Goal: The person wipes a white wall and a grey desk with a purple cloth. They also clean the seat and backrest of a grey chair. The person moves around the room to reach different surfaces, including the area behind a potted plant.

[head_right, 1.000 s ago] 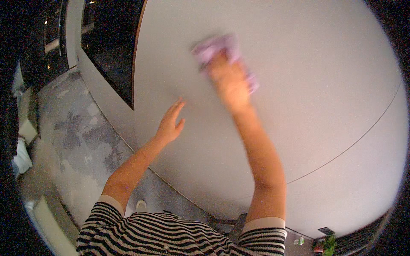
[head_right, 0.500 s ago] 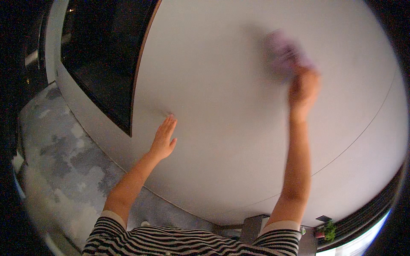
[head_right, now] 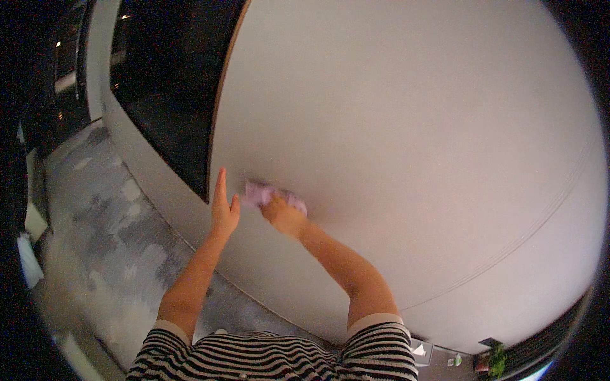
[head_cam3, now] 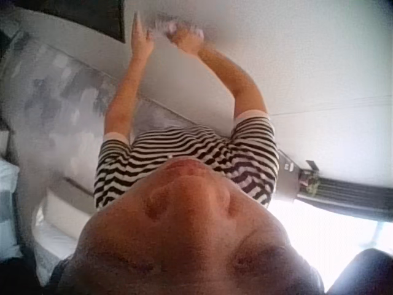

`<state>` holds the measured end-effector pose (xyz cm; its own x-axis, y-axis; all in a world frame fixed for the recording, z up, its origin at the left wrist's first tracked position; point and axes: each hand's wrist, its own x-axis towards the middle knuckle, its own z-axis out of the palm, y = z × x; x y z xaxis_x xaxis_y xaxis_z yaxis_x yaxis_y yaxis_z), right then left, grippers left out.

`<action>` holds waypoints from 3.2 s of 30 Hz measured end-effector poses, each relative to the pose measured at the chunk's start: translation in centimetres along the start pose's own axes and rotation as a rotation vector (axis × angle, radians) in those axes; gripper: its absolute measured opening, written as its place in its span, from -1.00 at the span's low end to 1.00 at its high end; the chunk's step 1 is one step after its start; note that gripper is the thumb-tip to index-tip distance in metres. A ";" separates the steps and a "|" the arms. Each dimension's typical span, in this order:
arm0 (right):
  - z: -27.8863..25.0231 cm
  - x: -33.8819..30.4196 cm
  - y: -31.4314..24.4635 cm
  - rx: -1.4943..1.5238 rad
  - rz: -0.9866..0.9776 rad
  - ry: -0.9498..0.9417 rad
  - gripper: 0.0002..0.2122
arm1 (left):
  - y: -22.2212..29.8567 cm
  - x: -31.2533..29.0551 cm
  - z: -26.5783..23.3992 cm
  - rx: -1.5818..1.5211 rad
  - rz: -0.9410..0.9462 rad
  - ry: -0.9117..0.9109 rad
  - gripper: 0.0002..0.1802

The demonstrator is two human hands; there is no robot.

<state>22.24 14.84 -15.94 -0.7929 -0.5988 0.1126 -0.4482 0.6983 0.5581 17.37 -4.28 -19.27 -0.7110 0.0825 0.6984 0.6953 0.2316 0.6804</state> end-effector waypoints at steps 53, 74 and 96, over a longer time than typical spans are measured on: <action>-33.7 15.1 24.0 -0.363 0.672 1.077 -0.65 | -9.4 6.6 -1.9 0.229 0.408 -0.535 -0.05; -15.6 2.7 7.6 -0.489 0.547 0.498 -0.66 | -5.3 13.3 -6.2 0.035 0.611 -0.246 -0.31; -23.9 -23.7 8.7 -0.664 1.045 0.746 -0.74 | 15.1 11.8 7.8 0.016 1.067 -0.194 -0.38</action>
<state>47.00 25.78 5.86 -0.1425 -0.1442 0.9792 0.6261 0.7531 0.2020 18.65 7.73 -2.54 0.2535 0.4008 0.8804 0.9647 -0.0379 -0.2605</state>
